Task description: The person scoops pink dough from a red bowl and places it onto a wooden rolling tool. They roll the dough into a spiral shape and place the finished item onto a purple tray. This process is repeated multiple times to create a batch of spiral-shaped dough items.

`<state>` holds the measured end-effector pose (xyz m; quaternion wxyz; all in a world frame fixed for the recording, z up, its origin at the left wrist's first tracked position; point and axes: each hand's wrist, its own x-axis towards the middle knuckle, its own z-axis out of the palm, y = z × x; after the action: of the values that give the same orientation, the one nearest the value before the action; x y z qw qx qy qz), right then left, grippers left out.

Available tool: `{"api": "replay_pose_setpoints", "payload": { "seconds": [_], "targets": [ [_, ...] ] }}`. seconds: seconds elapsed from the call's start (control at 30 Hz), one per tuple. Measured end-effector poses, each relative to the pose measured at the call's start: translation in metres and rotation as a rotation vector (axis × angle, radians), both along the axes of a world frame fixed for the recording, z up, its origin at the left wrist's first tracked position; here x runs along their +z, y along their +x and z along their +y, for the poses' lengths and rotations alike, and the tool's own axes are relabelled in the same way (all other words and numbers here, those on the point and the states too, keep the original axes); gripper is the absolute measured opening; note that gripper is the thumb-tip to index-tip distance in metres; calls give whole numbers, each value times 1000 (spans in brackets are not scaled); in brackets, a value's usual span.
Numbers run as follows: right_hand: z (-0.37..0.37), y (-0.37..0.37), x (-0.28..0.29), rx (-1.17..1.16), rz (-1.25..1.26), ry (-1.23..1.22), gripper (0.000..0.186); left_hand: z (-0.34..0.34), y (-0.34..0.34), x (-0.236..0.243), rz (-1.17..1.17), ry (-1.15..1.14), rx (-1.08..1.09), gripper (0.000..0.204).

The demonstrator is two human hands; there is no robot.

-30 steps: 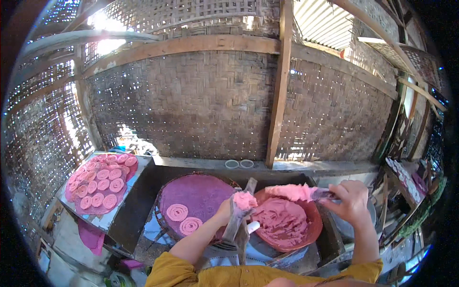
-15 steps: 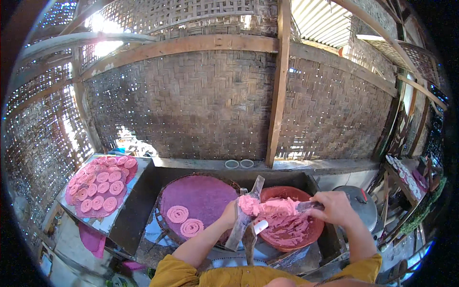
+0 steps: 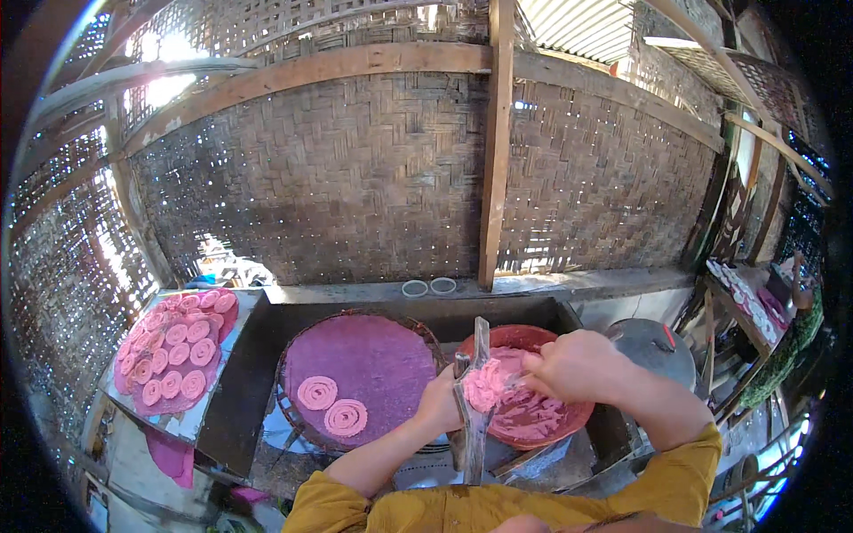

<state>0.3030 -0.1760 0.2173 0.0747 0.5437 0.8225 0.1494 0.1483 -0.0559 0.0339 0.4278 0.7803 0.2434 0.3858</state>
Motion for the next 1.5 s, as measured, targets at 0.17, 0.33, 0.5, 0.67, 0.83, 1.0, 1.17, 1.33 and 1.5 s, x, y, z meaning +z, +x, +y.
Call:
{"api": "replay_pose_setpoints", "payload": {
  "seconds": [0.17, 0.33, 0.5, 0.67, 0.83, 1.0, 1.17, 1.33, 1.5],
  "targets": [
    [0, -13, -15, 309, -217, 300, 18, 12, -8, -9, -29, -21, 52, 45],
    [-15, -7, -25, 508, -420, 578, 18, 16, -16, 5, 286, 237, 130, 43],
    [-35, 8, -15, 470, -360, 737, 18, 58, -9, -46, 201, 313, 108, 30],
    [-35, 34, -61, -165, 925, 793, 20, 92, 21, -57, -538, -473, -313, 21],
    [14, -12, -134, -229, 1865, 311, 25, -5, 16, 44, 130, 107, 118, 25],
    [-17, 11, -147, -396, 1213, 422, 26, 26, 12, 17, -288, -385, 52, 23],
    [-48, 30, -108, -355, 1009, 668, 25, 80, 2, -21, -718, -871, -234, 26],
    [-5, 7, -108, -79, 616, 887, 26, 46, 29, -17, -432, -351, -46, 26],
    [-19, 6, -131, 25, 708, 819, 25, 82, 22, -38, -470, -516, -35, 25]
  ]
}}
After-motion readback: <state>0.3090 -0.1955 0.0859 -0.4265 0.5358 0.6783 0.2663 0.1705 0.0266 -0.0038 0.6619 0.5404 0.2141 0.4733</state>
